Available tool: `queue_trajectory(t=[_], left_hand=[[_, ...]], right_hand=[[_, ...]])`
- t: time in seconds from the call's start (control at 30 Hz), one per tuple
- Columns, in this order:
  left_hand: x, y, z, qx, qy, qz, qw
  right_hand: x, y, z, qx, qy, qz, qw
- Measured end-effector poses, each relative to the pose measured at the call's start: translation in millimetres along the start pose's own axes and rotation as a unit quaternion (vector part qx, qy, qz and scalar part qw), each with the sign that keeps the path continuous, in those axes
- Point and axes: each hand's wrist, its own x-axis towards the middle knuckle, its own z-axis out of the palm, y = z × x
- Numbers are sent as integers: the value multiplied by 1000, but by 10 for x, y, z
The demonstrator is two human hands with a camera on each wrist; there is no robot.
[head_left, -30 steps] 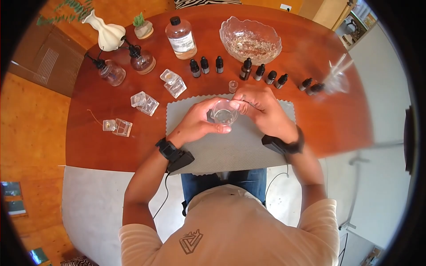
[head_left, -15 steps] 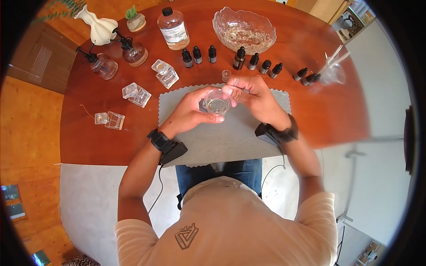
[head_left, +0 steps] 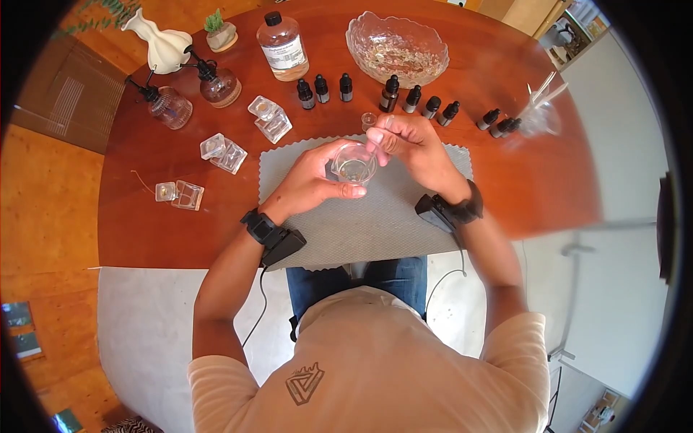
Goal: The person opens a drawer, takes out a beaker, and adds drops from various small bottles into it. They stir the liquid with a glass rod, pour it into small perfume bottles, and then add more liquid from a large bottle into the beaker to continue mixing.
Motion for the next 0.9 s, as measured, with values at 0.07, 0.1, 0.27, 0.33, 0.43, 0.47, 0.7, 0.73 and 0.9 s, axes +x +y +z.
queue_trajectory(t=[0.07, 0.1, 0.27, 0.33, 0.43, 0.47, 0.7, 0.73, 0.9], left_hand=[[-1, -5, -3, -1, 1, 2, 1000], [2, -15, -7, 0, -1, 2, 1000], [-6, -6, 2, 3, 6, -2, 1000], [-4, 2, 0, -3, 3, -16, 1000], [-19, -32, 6, -14, 8, -15, 1000], [-11, -42, 4, -16, 9, -11, 1000], [1, -45, -14, 25, 2, 1, 1000], [-4, -40, -9, 17, 2, -3, 1000], [-17, -24, -8, 17, 9, -3, 1000]], right_hand=[[6, 2, -3, -1, 2, -4, 1000], [10, 14, 1, -2, 4, -5, 1000], [-1, 42, 22, -26, 25, -26, 999], [-23, -6, 86, -48, 54, -77, 994], [-28, -71, 76, -99, 3, -135, 986], [-33, -93, 56, -91, -13, -126, 988], [-55, -95, -15, -73, -45, -100, 991], [-59, -101, -40, -51, -70, -79, 993], [-35, -89, 51, -95, -21, -133, 986]])
